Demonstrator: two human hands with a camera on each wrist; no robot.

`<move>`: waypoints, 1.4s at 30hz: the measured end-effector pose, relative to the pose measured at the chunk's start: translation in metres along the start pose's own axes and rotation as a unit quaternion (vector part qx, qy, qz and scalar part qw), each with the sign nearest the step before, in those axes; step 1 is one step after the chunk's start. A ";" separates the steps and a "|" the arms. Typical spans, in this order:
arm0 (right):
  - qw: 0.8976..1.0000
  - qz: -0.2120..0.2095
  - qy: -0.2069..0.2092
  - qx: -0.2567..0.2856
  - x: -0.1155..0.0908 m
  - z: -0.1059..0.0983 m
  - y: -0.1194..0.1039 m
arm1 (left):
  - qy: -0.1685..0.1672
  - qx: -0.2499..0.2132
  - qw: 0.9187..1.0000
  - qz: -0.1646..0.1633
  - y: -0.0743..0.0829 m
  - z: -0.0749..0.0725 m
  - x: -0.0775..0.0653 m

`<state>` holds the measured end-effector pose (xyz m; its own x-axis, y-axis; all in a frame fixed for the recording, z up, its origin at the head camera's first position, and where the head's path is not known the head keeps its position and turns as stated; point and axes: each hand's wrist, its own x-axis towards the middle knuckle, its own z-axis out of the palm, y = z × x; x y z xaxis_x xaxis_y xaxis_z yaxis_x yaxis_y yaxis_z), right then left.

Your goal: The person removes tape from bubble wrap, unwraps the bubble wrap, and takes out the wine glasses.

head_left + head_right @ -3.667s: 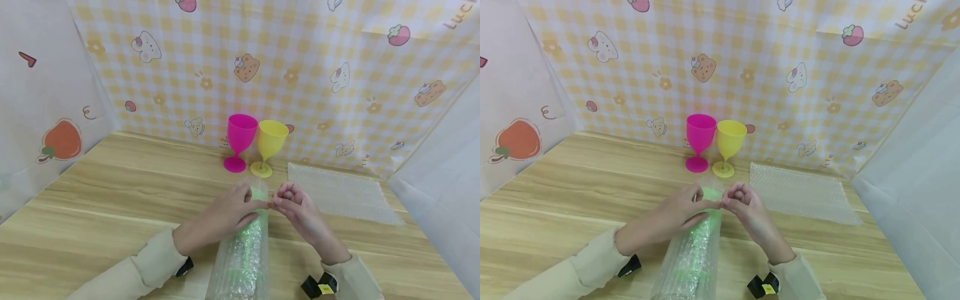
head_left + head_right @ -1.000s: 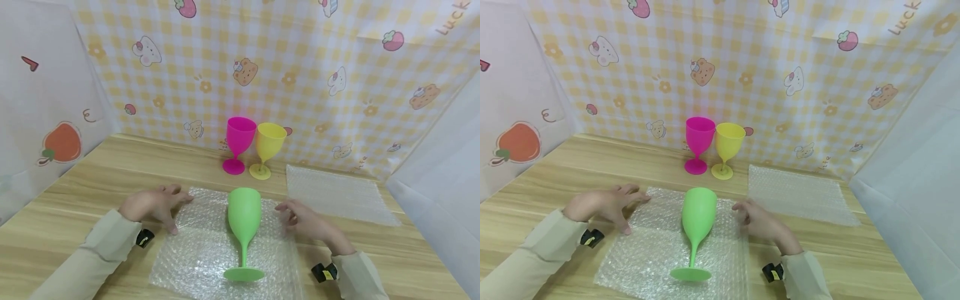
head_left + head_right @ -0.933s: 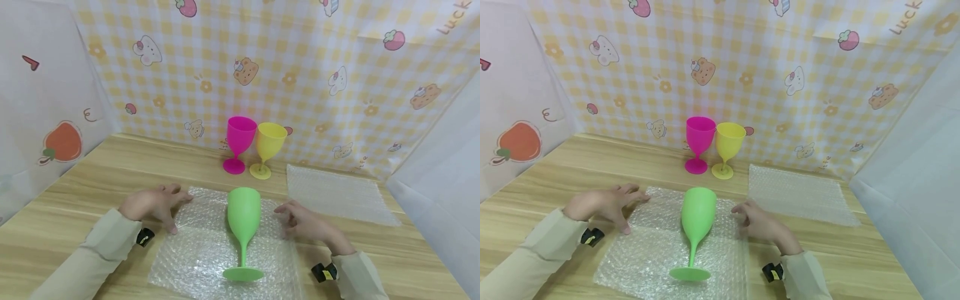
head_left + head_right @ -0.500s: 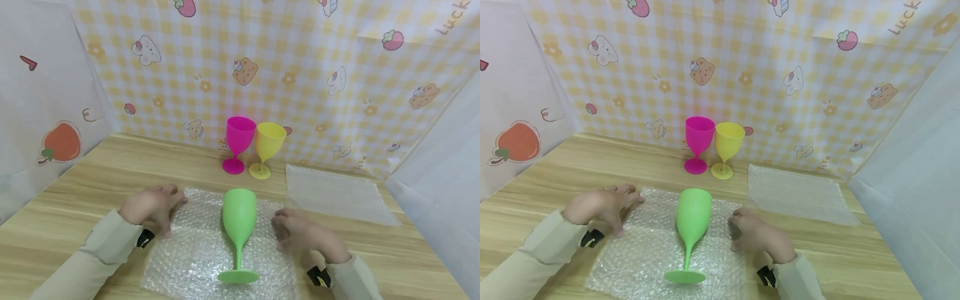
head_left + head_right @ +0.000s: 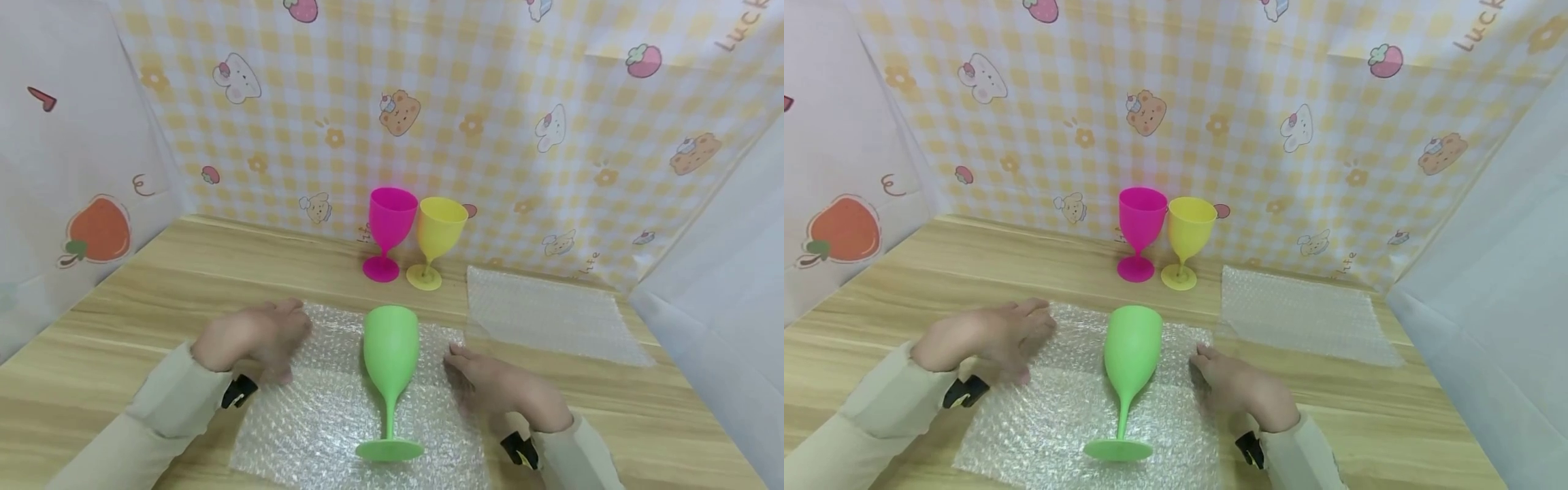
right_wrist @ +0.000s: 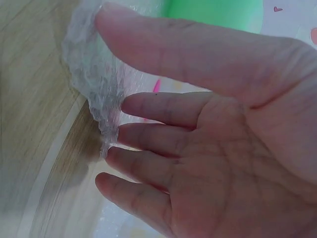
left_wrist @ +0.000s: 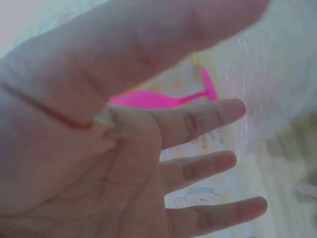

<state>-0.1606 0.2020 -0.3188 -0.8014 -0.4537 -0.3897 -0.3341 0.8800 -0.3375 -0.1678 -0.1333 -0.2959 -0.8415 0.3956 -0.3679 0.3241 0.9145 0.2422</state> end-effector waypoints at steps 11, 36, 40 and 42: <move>1.000 -0.002 0.001 -0.010 0.000 -0.001 -0.002 | 0.003 -0.072 0.986 0.149 0.035 -0.005 -0.011; 1.000 -0.002 0.006 -0.008 0.001 -0.001 -0.002 | -0.073 -0.129 0.945 0.292 0.074 0.031 0.007; 1.000 -0.003 0.002 -0.004 0.000 -0.001 -0.002 | -0.058 -0.142 0.949 0.276 0.074 0.030 0.006; 1.000 -0.004 0.000 -0.001 0.000 -0.001 -0.002 | -0.051 -0.146 0.953 0.262 0.075 0.030 0.005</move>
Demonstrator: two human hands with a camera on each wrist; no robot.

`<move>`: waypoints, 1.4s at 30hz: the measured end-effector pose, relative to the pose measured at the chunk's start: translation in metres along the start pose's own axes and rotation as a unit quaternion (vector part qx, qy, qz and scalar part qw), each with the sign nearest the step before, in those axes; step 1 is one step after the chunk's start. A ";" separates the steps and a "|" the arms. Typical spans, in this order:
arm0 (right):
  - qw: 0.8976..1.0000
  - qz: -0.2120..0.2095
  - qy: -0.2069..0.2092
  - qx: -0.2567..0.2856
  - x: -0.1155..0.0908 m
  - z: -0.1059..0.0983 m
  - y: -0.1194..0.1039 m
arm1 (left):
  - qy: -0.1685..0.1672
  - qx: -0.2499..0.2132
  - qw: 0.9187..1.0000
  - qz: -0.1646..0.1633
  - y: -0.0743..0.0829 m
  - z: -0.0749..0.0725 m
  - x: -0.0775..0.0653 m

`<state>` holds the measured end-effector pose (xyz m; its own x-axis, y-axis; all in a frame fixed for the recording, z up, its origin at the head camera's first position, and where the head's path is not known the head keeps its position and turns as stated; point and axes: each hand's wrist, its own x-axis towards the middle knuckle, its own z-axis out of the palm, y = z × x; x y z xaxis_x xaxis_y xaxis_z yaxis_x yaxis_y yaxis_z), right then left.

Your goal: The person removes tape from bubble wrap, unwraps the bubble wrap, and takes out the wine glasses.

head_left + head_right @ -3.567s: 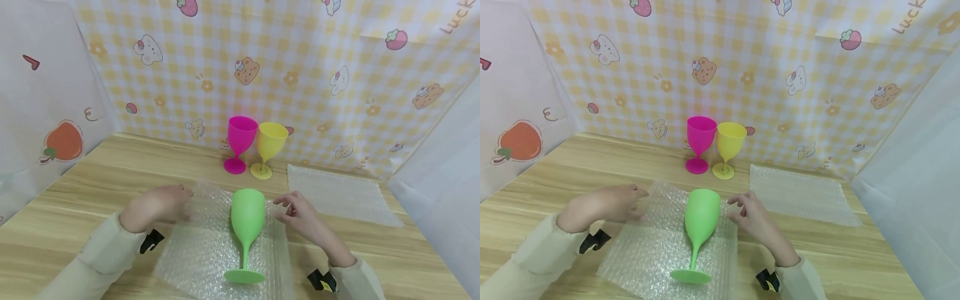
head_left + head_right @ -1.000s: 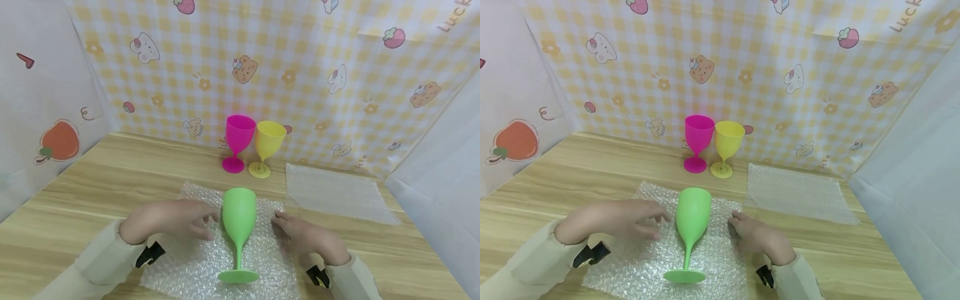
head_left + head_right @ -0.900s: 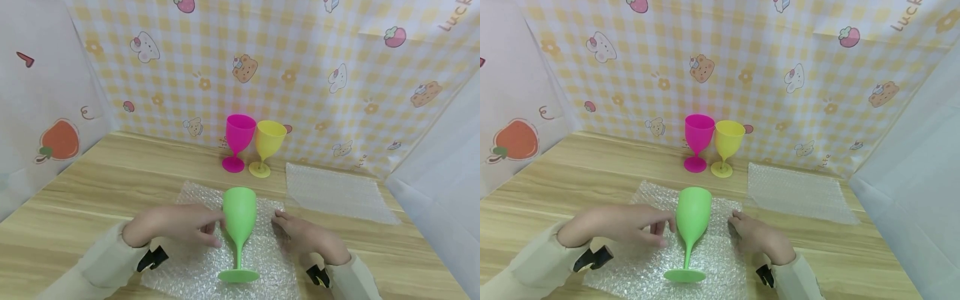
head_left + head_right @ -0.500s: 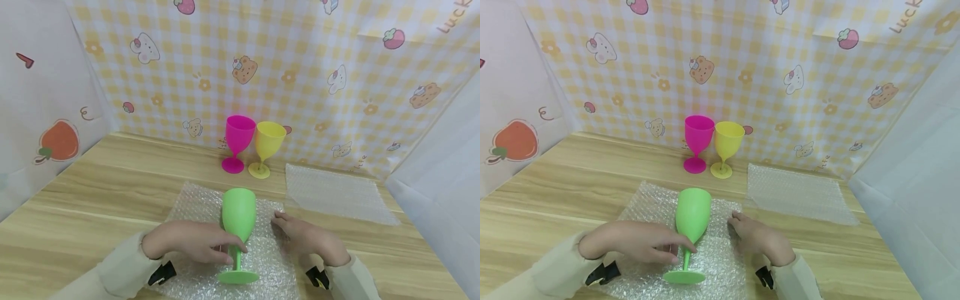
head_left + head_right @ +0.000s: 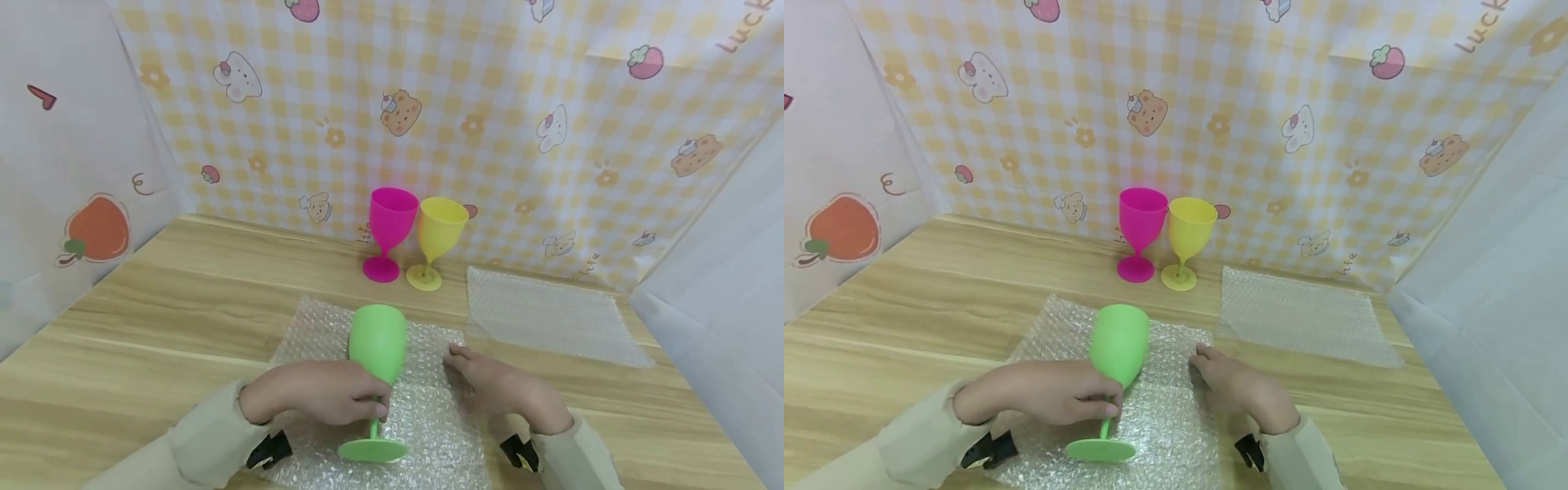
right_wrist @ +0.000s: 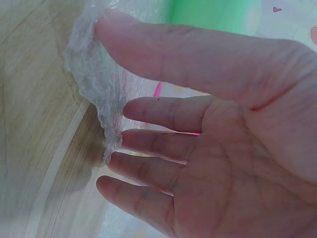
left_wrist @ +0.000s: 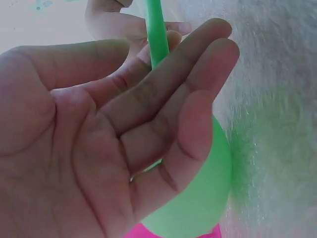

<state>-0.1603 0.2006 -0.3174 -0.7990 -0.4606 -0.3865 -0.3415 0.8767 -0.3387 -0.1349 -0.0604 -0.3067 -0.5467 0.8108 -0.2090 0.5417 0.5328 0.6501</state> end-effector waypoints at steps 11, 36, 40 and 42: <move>1.000 -0.001 0.001 0.006 0.000 0.000 0.000 | 0.063 -0.081 0.993 -0.058 0.007 -0.001 -0.003; 1.000 0.009 -0.003 0.003 0.001 -0.001 -0.001 | 0.196 -0.270 0.938 -0.094 -0.033 -0.061 -0.028; 1.000 0.006 -0.002 0.004 0.001 -0.001 0.000 | 0.231 -0.298 0.922 -0.093 -0.053 -0.068 -0.028; 1.000 0.004 -0.001 0.004 0.001 -0.001 0.000 | 0.245 -0.309 0.915 -0.082 -0.062 -0.070 -0.027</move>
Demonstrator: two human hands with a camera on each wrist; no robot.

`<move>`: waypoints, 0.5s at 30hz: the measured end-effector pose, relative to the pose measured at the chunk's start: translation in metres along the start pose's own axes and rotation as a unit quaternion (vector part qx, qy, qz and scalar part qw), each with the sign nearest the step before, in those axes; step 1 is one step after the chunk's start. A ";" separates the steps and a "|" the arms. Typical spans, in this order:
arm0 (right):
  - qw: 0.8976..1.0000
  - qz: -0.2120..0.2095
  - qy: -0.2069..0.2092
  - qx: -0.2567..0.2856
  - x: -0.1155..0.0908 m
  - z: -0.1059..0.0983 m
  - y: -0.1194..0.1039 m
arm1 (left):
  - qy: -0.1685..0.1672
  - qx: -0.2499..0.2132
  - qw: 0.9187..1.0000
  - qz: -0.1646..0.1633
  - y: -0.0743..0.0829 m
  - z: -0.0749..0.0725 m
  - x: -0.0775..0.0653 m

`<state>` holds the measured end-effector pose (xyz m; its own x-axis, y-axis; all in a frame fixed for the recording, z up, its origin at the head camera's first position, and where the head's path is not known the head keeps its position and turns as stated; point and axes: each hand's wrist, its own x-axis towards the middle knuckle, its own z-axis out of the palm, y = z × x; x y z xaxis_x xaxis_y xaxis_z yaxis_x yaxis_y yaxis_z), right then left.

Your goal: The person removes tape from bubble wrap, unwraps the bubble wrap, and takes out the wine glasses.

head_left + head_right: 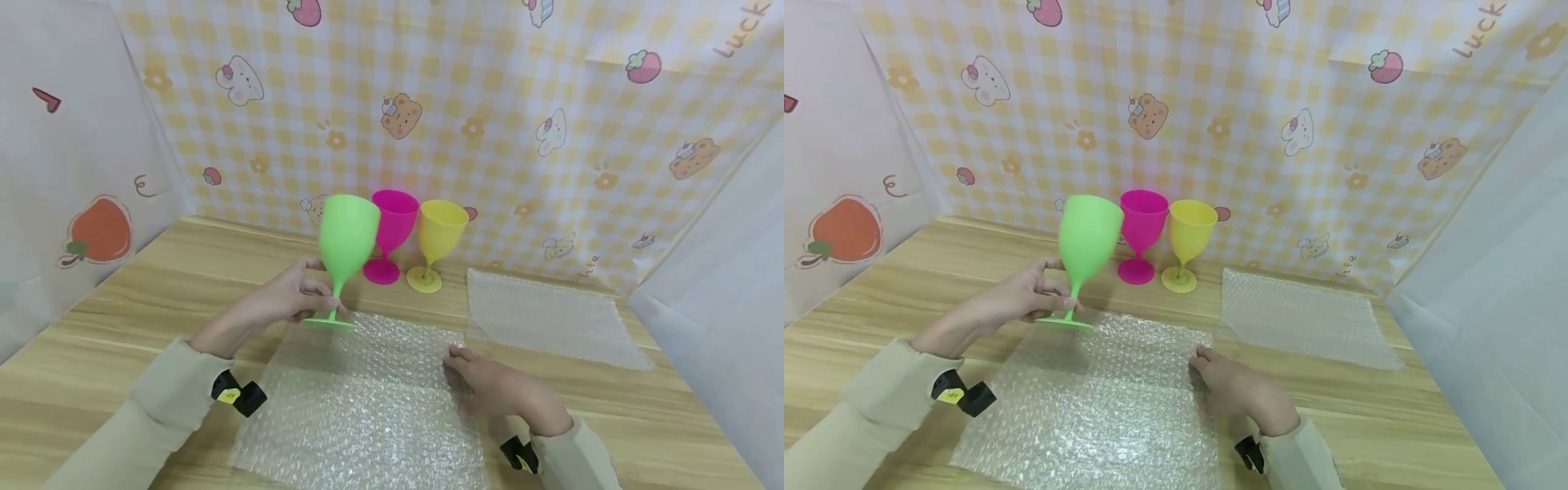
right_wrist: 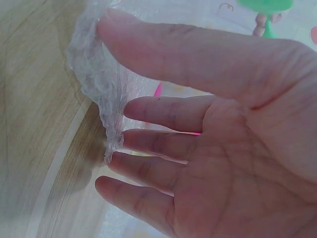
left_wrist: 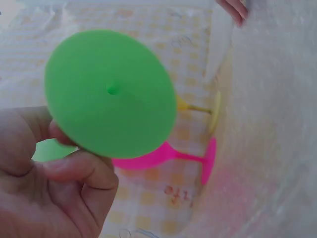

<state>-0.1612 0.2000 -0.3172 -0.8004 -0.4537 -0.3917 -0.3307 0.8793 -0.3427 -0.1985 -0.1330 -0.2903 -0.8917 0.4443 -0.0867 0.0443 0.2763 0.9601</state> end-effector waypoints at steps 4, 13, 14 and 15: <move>1.000 -0.002 0.002 0.001 0.000 0.001 0.001 | 0.039 -0.005 0.999 0.015 -0.012 -0.008 0.008; 1.000 -0.005 0.003 0.002 0.001 0.000 0.001 | 0.123 0.038 0.992 0.006 -0.033 -0.023 0.012; 1.000 -0.004 0.003 0.002 0.001 0.000 0.001 | 0.127 0.037 0.991 0.009 -0.036 -0.024 0.013; 1.000 -0.004 0.002 0.002 0.001 0.000 0.002 | 0.132 0.038 0.990 0.014 -0.038 -0.025 0.013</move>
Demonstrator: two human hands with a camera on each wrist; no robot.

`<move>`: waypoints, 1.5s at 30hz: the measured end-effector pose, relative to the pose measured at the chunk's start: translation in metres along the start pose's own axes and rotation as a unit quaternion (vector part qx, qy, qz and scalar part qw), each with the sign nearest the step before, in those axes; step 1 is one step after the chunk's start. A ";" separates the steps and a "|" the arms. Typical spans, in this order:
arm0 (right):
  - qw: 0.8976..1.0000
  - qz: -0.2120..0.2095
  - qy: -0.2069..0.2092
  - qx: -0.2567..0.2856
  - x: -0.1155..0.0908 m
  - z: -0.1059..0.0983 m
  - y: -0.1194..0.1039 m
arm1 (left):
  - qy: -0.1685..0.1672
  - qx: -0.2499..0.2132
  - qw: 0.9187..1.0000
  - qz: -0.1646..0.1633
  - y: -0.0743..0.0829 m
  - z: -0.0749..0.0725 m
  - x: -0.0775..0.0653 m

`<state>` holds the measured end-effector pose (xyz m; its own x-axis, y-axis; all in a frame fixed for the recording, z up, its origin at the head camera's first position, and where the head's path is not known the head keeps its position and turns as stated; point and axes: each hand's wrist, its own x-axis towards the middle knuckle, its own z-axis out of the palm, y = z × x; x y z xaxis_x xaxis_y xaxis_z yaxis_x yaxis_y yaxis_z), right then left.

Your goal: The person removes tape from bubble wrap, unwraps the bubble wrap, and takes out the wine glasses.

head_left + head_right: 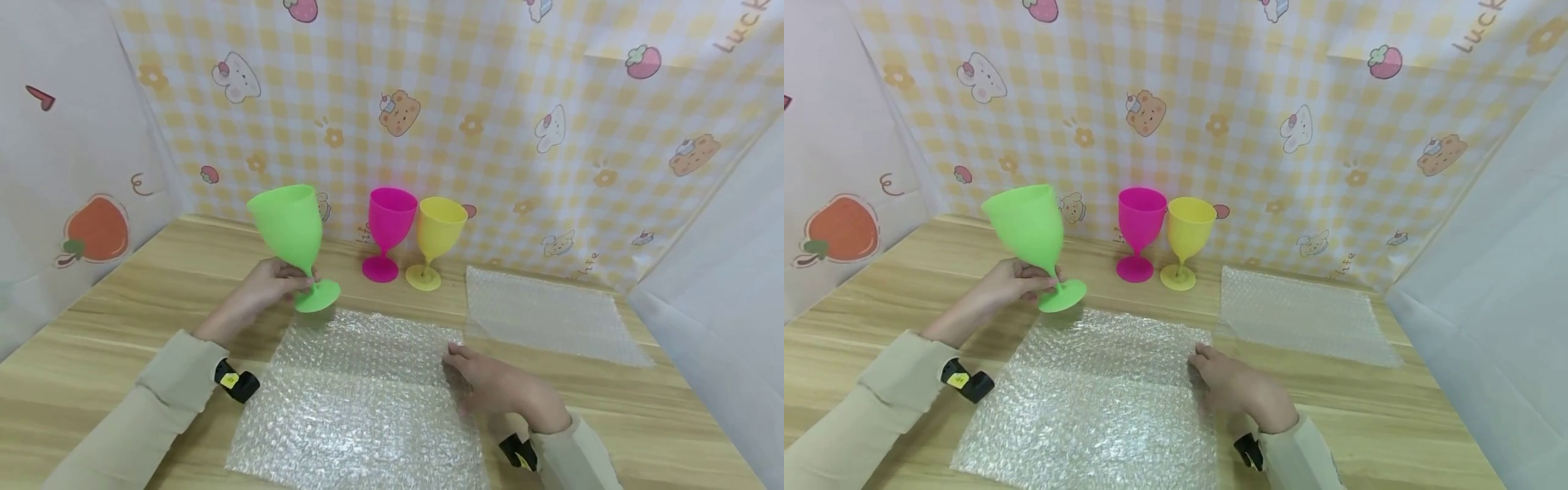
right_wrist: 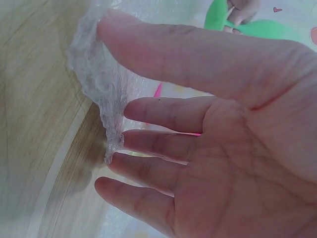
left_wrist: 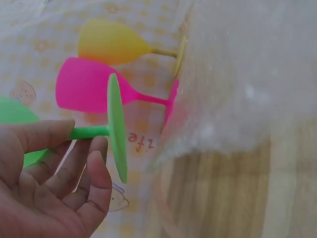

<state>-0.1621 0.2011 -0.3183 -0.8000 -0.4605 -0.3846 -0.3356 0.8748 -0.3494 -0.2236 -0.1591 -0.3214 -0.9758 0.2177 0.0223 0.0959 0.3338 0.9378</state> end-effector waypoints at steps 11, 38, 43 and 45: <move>1.000 -0.002 0.000 -0.012 -0.001 0.001 0.000 | 0.036 -0.018 0.997 0.064 -0.019 -0.003 0.013; 1.000 -0.001 0.001 -0.008 0.000 0.000 -0.001 | -0.239 0.271 0.932 0.034 0.004 -0.011 -0.011; 1.000 0.000 0.001 -0.007 -0.001 0.000 0.000 | -0.248 0.314 0.916 0.022 0.007 -0.007 -0.017; 1.000 0.002 0.001 -0.005 -0.001 0.000 0.000 | -0.249 0.311 0.917 0.021 0.006 -0.007 -0.017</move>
<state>-0.1607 0.2014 -0.3181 -0.8020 -0.4573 -0.3844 -0.3380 0.8779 -0.3392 -0.2078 -0.1671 -0.3135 -0.7721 0.5830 -0.2528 0.3769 0.7405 0.5564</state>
